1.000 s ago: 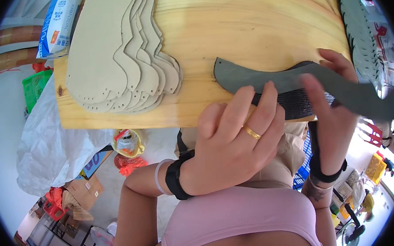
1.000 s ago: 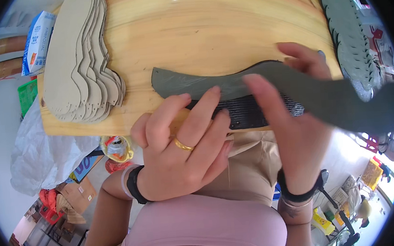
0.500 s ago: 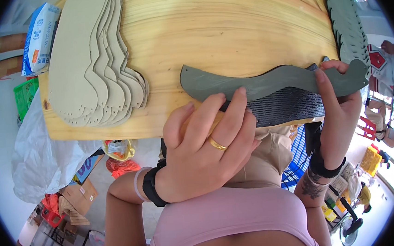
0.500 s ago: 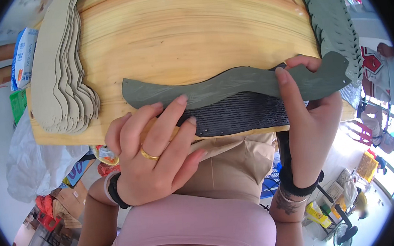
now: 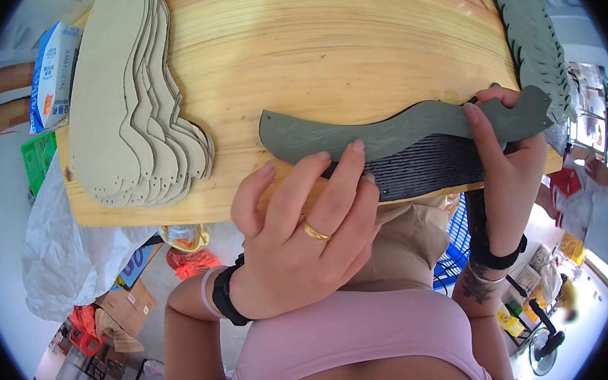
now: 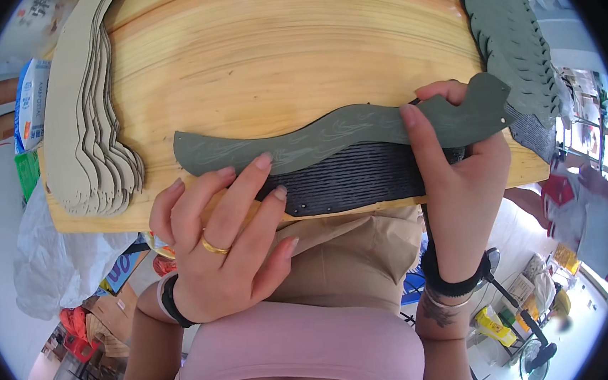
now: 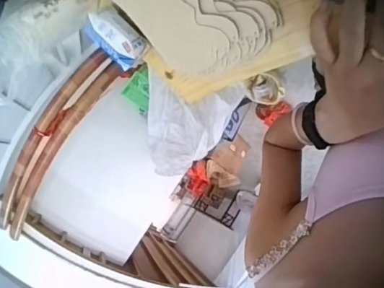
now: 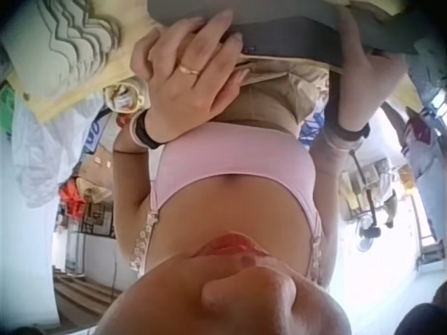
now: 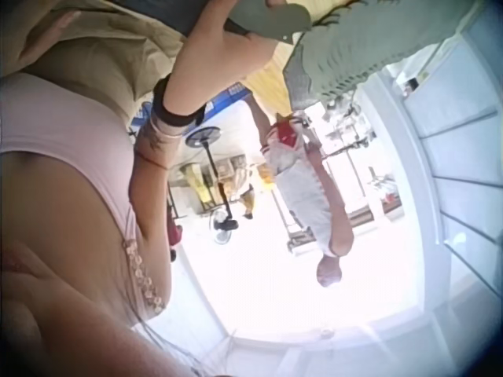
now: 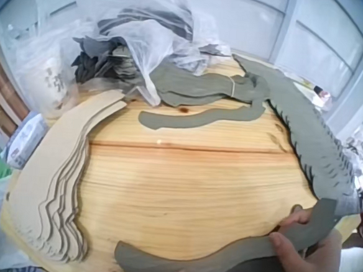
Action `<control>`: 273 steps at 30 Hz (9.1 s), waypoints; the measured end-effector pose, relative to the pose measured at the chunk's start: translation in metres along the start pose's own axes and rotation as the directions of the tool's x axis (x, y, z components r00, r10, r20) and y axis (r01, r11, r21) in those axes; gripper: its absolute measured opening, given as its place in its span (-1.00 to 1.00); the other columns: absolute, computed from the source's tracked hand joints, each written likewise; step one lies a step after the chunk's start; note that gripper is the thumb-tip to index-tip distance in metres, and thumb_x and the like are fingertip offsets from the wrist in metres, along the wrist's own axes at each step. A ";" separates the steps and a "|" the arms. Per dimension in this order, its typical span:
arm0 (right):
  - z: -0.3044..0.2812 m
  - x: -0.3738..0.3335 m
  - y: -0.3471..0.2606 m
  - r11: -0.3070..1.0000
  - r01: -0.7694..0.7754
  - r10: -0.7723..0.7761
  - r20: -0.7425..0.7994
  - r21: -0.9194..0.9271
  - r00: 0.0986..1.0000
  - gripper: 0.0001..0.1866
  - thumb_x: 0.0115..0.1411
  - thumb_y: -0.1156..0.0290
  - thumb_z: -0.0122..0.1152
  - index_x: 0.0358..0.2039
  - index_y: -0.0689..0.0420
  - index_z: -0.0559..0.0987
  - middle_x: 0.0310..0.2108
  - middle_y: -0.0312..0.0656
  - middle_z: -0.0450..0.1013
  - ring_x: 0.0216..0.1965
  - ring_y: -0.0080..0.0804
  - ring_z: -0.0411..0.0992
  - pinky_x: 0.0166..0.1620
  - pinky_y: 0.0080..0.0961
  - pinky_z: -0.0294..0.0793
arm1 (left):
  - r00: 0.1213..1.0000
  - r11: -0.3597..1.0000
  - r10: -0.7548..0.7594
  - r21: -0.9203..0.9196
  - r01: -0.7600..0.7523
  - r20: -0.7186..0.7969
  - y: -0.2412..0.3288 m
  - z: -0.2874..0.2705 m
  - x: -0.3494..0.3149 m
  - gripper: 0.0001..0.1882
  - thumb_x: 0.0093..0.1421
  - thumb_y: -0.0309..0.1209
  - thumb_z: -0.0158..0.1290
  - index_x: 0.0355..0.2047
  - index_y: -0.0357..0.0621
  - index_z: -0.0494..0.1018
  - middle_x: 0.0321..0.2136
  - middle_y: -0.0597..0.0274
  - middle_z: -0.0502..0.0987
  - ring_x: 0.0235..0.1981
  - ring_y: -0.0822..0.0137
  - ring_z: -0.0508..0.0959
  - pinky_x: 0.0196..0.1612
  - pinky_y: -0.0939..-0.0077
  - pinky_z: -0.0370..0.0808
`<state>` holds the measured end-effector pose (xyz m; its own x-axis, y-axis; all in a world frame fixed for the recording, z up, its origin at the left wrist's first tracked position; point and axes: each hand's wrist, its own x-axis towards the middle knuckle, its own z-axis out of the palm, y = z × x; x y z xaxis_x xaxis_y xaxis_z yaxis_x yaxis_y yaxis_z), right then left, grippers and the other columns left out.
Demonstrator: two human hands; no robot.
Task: Peeling off protective paper from adhesive shoe upper components and stacking them.
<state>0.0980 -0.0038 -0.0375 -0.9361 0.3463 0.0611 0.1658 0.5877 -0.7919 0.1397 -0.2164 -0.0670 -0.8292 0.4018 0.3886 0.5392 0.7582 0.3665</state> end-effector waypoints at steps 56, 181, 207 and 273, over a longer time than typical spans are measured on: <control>-0.032 0.034 0.045 0.994 -0.002 0.006 -0.037 0.106 0.999 -0.84 0.21 0.55 0.24 -0.19 0.26 0.66 -0.36 -0.32 0.54 -0.33 -0.71 0.40 -0.21 -0.78 0.35 | 0.986 0.996 0.086 -0.013 -0.085 0.140 -0.007 -0.009 0.003 -0.52 -0.13 -0.35 -0.01 -0.12 -0.14 0.47 0.07 0.04 0.45 -0.02 0.09 0.38 0.23 -0.04 0.02; -0.254 0.136 0.207 0.888 0.325 -0.383 -0.133 -0.324 0.914 -0.85 0.19 0.44 0.20 -0.23 0.14 0.63 -0.29 -0.23 0.57 -0.27 -0.38 0.49 -0.10 -0.58 0.39 | 0.969 0.957 0.245 -0.170 -0.237 0.029 0.151 0.112 0.132 -0.39 0.11 -0.36 0.11 0.10 -0.42 0.17 0.03 -0.15 0.42 0.10 -0.08 0.30 0.16 -0.06 0.10; -0.150 0.038 0.103 0.707 0.321 -0.468 -0.076 -0.630 0.881 -0.74 0.17 0.54 0.02 -0.12 0.10 0.53 -0.07 -0.16 0.45 0.05 -0.16 0.33 0.11 -0.16 0.19 | 0.975 0.963 0.168 -0.190 -0.194 -0.142 0.029 -0.038 0.069 -0.75 0.09 -0.42 0.17 -0.20 -0.17 0.49 -0.07 0.12 0.54 -0.02 0.07 0.47 0.05 0.13 0.34; -0.101 0.262 0.109 0.525 0.513 -0.318 0.403 -0.679 0.858 -0.33 0.05 0.73 -0.02 0.22 0.03 0.35 0.22 0.01 0.29 0.14 0.03 0.33 0.15 -0.21 0.37 | 0.937 0.971 -0.237 0.028 0.238 0.256 -0.112 -0.136 0.007 -0.35 -0.03 -0.25 0.31 0.07 -0.24 0.44 0.14 0.05 0.40 0.19 0.09 0.34 0.22 0.32 0.27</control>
<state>-0.0979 0.2241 -0.0464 -0.9811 -0.1842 0.0590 -0.1828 0.9828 0.0277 0.0932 -0.3685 0.0094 -0.9427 0.3280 0.0607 0.3218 0.8463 0.4245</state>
